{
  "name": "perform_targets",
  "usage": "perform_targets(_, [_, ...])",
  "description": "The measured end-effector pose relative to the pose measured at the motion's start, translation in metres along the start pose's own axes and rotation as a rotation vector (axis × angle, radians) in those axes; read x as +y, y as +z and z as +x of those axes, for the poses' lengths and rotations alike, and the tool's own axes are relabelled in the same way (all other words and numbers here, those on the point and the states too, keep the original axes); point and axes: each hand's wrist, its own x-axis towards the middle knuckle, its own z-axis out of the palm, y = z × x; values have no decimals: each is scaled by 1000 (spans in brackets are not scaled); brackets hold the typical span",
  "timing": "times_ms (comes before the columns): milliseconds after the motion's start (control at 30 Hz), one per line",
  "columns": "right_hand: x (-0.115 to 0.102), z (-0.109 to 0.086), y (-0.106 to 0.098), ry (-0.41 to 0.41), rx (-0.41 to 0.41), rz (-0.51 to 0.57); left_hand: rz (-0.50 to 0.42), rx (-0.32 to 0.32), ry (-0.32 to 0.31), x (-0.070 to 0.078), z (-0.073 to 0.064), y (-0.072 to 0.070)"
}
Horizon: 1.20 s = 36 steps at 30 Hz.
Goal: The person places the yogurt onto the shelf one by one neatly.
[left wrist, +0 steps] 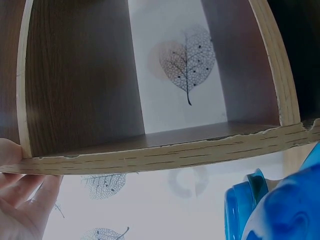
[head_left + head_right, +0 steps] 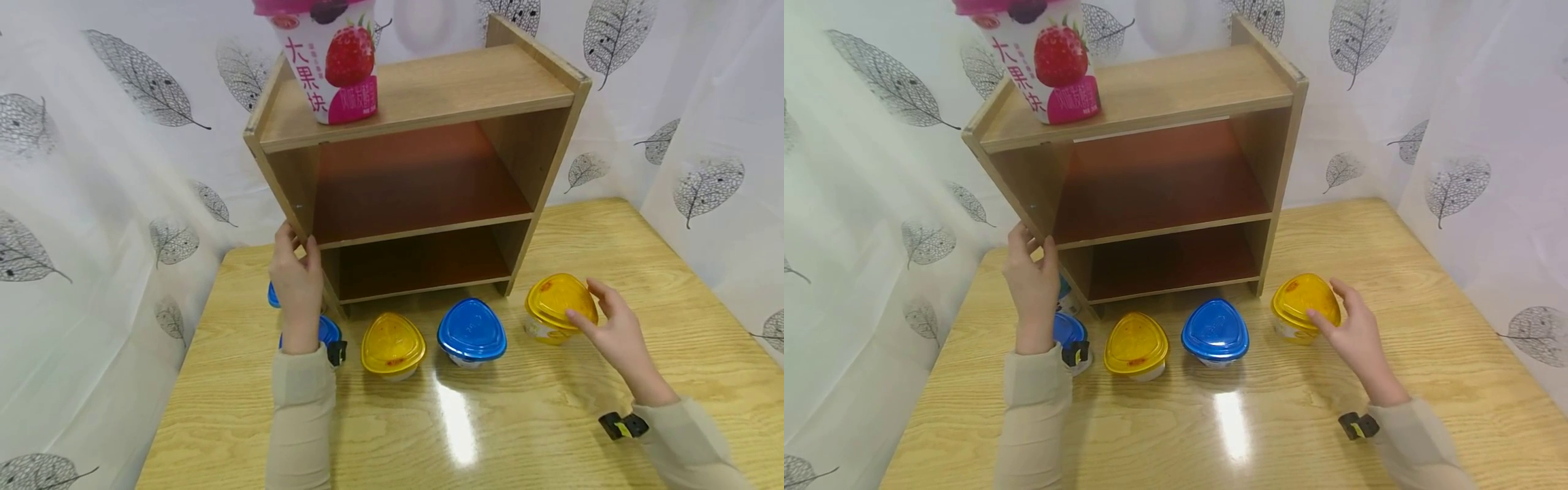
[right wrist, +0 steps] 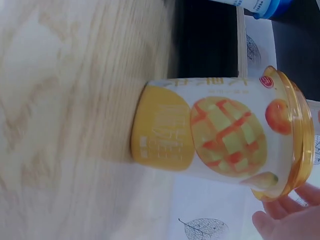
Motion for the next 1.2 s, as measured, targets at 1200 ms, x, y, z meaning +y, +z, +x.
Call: perform_targets(1200, [5, 8, 3, 46, 64, -3, -15, -8, -25, 3, 0, -1])
